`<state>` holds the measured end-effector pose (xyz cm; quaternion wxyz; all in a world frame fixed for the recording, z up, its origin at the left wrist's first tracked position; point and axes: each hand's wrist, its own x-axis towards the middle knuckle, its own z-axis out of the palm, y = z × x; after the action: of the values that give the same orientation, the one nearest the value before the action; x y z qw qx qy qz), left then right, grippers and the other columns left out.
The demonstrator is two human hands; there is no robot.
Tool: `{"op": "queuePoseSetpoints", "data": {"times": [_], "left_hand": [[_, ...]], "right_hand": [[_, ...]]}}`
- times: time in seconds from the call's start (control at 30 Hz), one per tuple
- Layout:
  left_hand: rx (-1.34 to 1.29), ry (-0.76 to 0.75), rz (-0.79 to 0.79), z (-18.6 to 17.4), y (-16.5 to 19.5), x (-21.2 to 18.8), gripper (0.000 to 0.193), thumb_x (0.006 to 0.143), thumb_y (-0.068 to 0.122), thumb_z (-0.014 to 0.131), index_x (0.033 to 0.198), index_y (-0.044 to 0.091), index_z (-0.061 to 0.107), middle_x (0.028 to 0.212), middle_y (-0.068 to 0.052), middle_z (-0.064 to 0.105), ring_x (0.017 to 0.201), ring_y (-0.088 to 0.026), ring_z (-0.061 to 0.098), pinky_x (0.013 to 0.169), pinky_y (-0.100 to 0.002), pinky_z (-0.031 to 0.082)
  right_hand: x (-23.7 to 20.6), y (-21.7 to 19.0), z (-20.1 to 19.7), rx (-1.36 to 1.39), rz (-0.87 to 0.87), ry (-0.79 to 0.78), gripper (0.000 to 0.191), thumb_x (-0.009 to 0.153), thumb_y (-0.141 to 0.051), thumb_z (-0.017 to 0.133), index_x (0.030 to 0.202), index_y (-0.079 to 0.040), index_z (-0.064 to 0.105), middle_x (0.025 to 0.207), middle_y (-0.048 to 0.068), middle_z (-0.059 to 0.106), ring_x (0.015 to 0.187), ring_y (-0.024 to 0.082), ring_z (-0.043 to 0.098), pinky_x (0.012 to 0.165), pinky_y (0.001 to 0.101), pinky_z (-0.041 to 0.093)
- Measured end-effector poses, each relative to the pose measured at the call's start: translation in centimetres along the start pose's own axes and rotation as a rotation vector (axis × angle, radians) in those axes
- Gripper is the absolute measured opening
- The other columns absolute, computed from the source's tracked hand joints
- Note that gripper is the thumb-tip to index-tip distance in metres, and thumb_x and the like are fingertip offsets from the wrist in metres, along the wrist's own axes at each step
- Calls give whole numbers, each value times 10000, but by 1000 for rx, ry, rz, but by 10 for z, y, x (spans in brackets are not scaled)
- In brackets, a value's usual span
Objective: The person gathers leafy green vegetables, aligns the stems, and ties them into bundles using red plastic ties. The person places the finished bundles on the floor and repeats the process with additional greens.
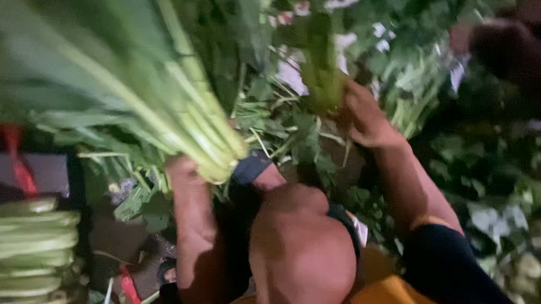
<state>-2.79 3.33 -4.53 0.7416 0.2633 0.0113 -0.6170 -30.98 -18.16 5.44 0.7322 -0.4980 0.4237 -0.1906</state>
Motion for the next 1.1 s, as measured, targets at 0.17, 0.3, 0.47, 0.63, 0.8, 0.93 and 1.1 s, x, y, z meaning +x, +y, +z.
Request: {"op": "queuePoseSetpoints", "data": {"times": [0.17, 0.3, 0.47, 0.63, 0.8, 0.93, 1.1], "left_hand": [[-256, -446, -46, -15, 12, 14, 829, 822, 246, 807, 1509, -87, 483, 1263, -315, 621, 1119, -394, 671, 963, -510, 574], [-238, -487, -142, -22, 9, 26, 858, 797, 270, 822, 1524, -20, 471, 1398, -314, 604, 1196, -407, 663, 1093, -596, 545], [-225, -284, -113, -13, 1, 10, 873, 788, 280, 818, 1516, -52, 469, 1338, -327, 617, 1153, -431, 672, 1013, -591, 568], [-210, -236, -117, -7, 0, 7, 880, 784, 293, 820, 1499, -80, 468, 1304, -333, 627, 1115, -440, 682, 953, -580, 583], [-212, -191, -115, -6, 0, 11, 890, 779, 306, 823, 1482, -109, 467, 1271, -339, 638, 1078, -448, 691, 894, -569, 598], [-197, -188, -98, -2, 1, 10, 905, 776, 322, 831, 1471, -129, 467, 1234, -350, 649, 1032, -448, 705, 845, -552, 617], [-147, -96, -66, 0, 3, 15, 978, 733, 301, 879, 1528, -57, 437, 1295, -339, 630, 1087, -446, 700, 886, -552, 624]], "right_hand": [[-50, 71, -99, -1076, -21, 1052, 1077, 813, -529, 859, 1525, 95, 346, 1499, 315, 437, 1360, 427, 457, 1140, 487, 393], [-90, 117, -152, -859, 764, 1122, 1334, 640, -671, 910, 1494, 133, 272, 1443, 313, 524, 1325, 412, 539, 1095, 439, 464], [-87, 138, -148, -875, 650, 1088, 1114, 589, -586, 984, 1358, 50, 491, 1334, 285, 577, 1184, 429, 592, 981, 453, 486], [-78, 128, -138, -607, 538, 1132, 742, 609, -404, 957, 1164, -6, 669, 1096, 154, 727, 970, 315, 702, 825, 422, 563], [-79, 103, -127, 145, 54, 960, 545, 802, -277, 837, 1209, 26, 637, 1020, 114, 719, 882, 253, 713, 736, 389, 597], [-47, 83, -101, -229, -46, 744, 694, 827, -286, 858, 1351, 50, 553, 1160, 155, 675, 1059, 305, 680, 897, 421, 583], [16, 88, -72, -744, 29, 684, 1112, 708, -390, 952, 1443, 100, 277, 1358, 198, 476, 1156, 343, 533, 842, 501, 613]]}}
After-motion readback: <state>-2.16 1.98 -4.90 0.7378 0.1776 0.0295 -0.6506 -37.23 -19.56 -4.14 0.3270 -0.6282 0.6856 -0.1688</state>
